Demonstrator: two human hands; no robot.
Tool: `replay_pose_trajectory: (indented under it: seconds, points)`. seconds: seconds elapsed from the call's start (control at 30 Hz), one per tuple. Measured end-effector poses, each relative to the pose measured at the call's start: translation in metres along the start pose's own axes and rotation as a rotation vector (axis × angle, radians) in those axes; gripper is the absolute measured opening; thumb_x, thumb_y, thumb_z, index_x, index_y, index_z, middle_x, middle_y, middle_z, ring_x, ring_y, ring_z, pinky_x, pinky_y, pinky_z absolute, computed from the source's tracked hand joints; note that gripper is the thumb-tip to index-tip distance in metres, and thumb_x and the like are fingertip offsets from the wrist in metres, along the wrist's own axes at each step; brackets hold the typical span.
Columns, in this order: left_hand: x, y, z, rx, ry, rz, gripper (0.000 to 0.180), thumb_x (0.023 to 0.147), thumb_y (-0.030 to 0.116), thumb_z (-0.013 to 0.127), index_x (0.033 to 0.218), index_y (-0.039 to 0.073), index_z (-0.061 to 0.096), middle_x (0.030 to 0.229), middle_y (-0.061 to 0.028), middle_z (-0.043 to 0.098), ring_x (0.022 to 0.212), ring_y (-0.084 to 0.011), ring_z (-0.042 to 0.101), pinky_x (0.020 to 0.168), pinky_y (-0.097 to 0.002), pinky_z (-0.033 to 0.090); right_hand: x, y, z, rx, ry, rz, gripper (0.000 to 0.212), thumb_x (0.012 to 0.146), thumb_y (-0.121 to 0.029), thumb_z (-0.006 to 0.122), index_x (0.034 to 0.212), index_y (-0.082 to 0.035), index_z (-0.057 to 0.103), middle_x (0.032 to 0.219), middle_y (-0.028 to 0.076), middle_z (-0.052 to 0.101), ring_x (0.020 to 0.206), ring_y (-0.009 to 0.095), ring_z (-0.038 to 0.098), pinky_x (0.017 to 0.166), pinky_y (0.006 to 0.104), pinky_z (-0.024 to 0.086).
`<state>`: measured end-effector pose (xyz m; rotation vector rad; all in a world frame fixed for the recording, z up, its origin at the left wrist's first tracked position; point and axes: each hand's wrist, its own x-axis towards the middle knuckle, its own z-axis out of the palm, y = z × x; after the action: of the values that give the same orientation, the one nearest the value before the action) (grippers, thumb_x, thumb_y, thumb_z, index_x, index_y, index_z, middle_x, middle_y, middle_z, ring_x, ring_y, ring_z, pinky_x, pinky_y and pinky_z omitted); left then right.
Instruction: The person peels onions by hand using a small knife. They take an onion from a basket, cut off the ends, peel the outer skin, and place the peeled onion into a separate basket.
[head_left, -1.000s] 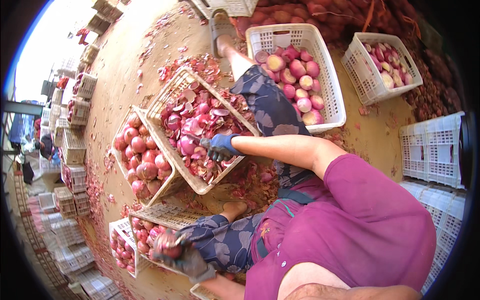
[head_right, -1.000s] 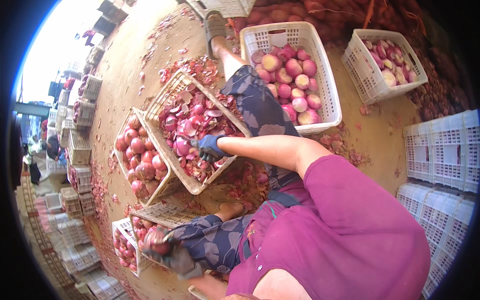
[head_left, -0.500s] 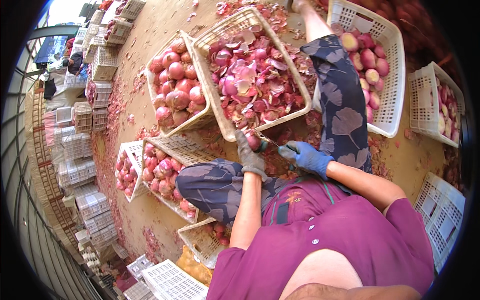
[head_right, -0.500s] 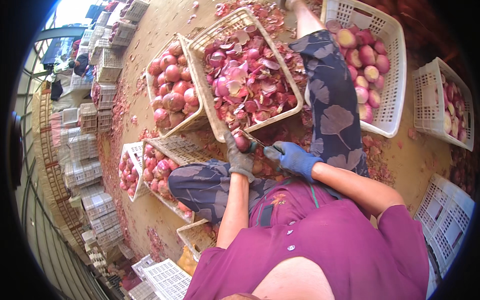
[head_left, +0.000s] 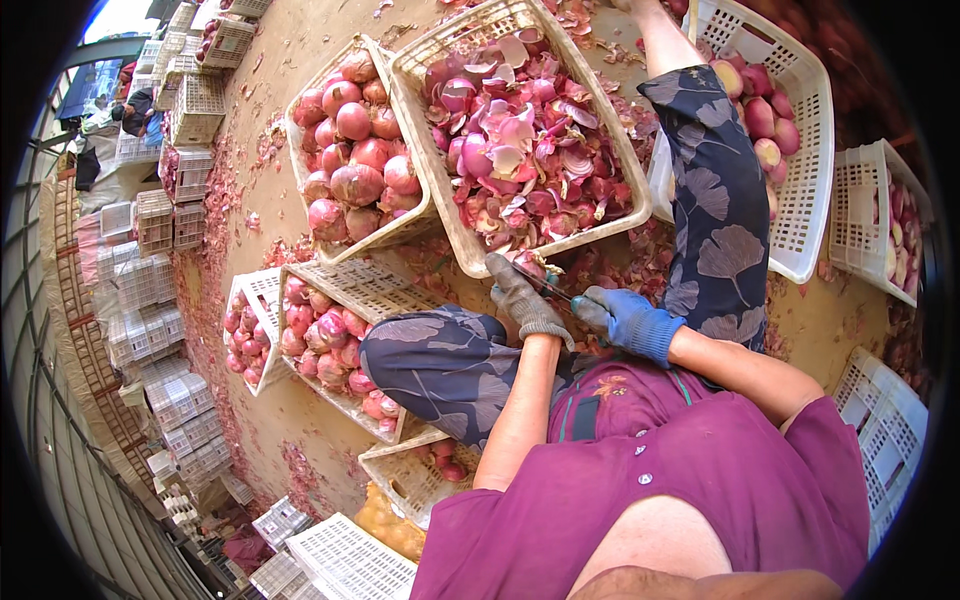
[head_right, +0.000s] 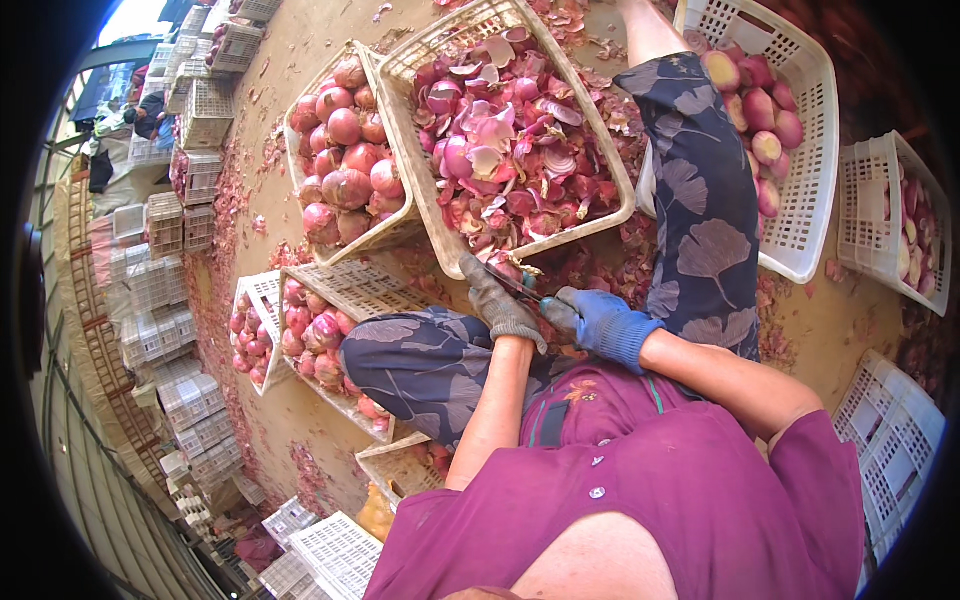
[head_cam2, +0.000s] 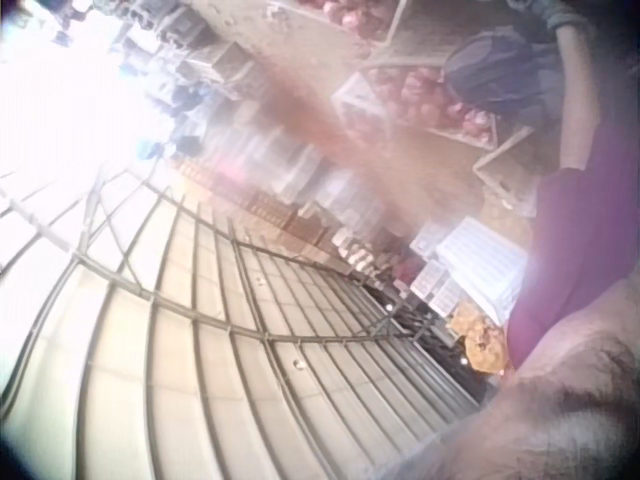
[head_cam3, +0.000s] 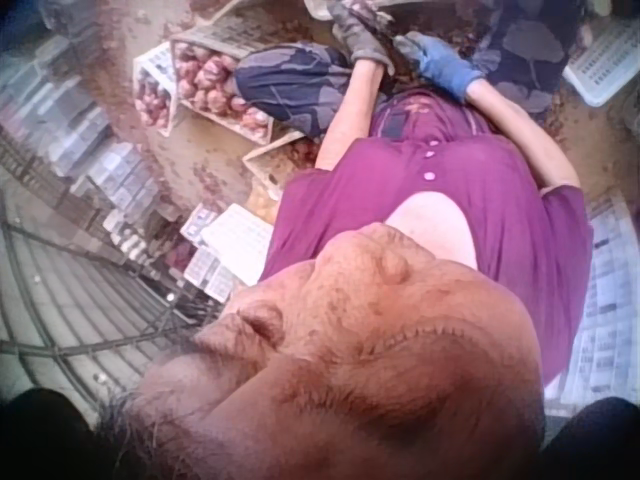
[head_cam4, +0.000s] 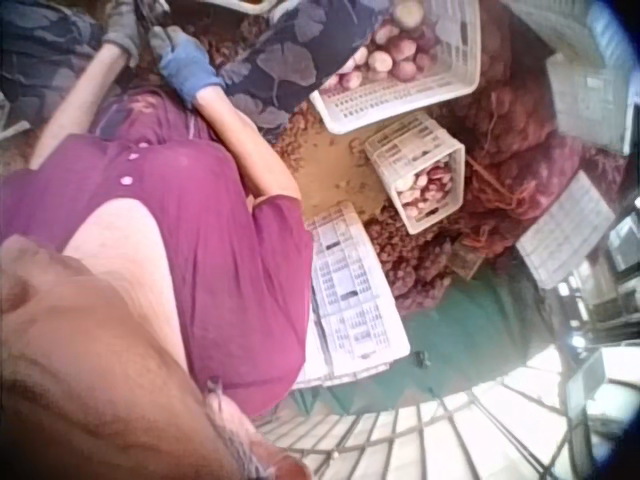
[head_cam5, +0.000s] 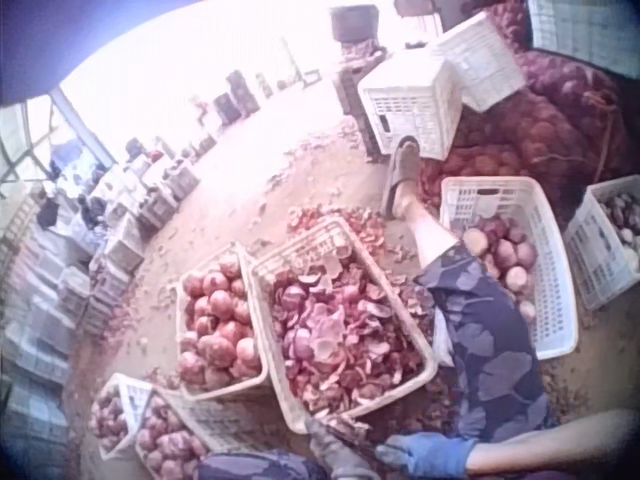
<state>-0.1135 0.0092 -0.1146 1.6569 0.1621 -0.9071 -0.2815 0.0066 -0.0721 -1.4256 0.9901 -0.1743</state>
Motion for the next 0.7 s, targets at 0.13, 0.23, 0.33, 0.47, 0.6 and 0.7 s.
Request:
replay_pose_trajectory:
  seconds: [0.13, 0.23, 0.33, 0.47, 0.6, 0.7]
  points:
    - [0.009, -0.004, -0.001, 0.025, 0.075, -0.011, 0.071, 0.09, 0.072, 0.056, 0.105, 0.003, 0.056, 0.087, -0.0062, 0.06, 0.071, -0.0176, 0.058, 0.062, -0.0348, 0.051, 0.016, 0.0, 0.005, -0.023, -0.026, 0.016, 0.042, 0.102, -0.045, 0.052, 0.109, -0.005, 0.064, 0.093, 0.024, 0.068, 0.087, 0.039, 0.067, 0.076, 0.0437, 0.051]
    - [0.018, -0.015, -0.004, 0.044, 0.148, 0.037, 0.074, 0.09, 0.073, 0.054, 0.108, 0.001, 0.06, 0.09, -0.0072, 0.063, 0.075, -0.0198, 0.061, 0.066, -0.0348, 0.053, 0.04, 0.006, 0.011, 0.024, -0.033, -0.075, 0.043, 0.101, -0.045, 0.052, 0.111, -0.005, 0.065, 0.095, 0.025, 0.069, 0.088, 0.041, 0.067, 0.079, 0.0445, 0.051]
    - [0.01, -0.009, 0.0, 0.076, 0.145, 0.021, 0.082, 0.09, 0.073, 0.054, 0.116, -0.004, 0.06, 0.099, -0.0107, 0.063, 0.084, -0.0225, 0.062, 0.074, -0.0354, 0.053, 0.066, 0.016, 0.018, 0.0, 0.0, -0.136, 0.048, 0.101, -0.048, 0.05, 0.114, -0.004, 0.066, 0.098, 0.026, 0.069, 0.089, 0.043, 0.066, 0.081, 0.0452, 0.05]
    - [0.004, -0.01, 0.007, 0.15, 0.18, 0.086, 0.087, 0.087, 0.075, 0.056, 0.112, -0.007, 0.06, 0.102, -0.0132, 0.064, 0.087, -0.0217, 0.063, 0.077, -0.0353, 0.053, 0.084, 0.023, 0.016, -0.014, -0.02, -0.005, 0.053, 0.101, -0.051, 0.048, 0.111, -0.003, 0.068, 0.098, 0.027, 0.068, 0.091, 0.045, 0.065, 0.082, 0.0456, 0.05]
    - [0.012, -0.01, 0.013, 0.149, 0.222, 0.121, 0.084, 0.084, 0.076, 0.06, 0.103, -0.006, 0.064, 0.093, -0.0114, 0.065, 0.079, -0.0195, 0.063, 0.073, -0.0349, 0.054, 0.077, -0.003, 0.001, -0.1, -0.08, -0.018, 0.041, 0.099, -0.04, 0.053, 0.119, -0.005, 0.065, 0.11, 0.026, 0.067, 0.096, 0.044, 0.065, 0.084, 0.0459, 0.051]
    - [0.029, -0.008, 0.005, 0.207, 0.176, 0.119, 0.072, 0.085, 0.069, 0.064, 0.093, -0.002, 0.067, 0.085, -0.01, 0.066, 0.07, -0.0175, 0.061, 0.065, -0.0378, 0.054, 0.114, 0.051, 0.025, -0.252, 0.003, -0.542, 0.035, 0.096, -0.021, 0.052, 0.128, -0.007, 0.06, 0.125, 0.024, 0.063, 0.105, 0.042, 0.063, 0.091, 0.0465, 0.051]
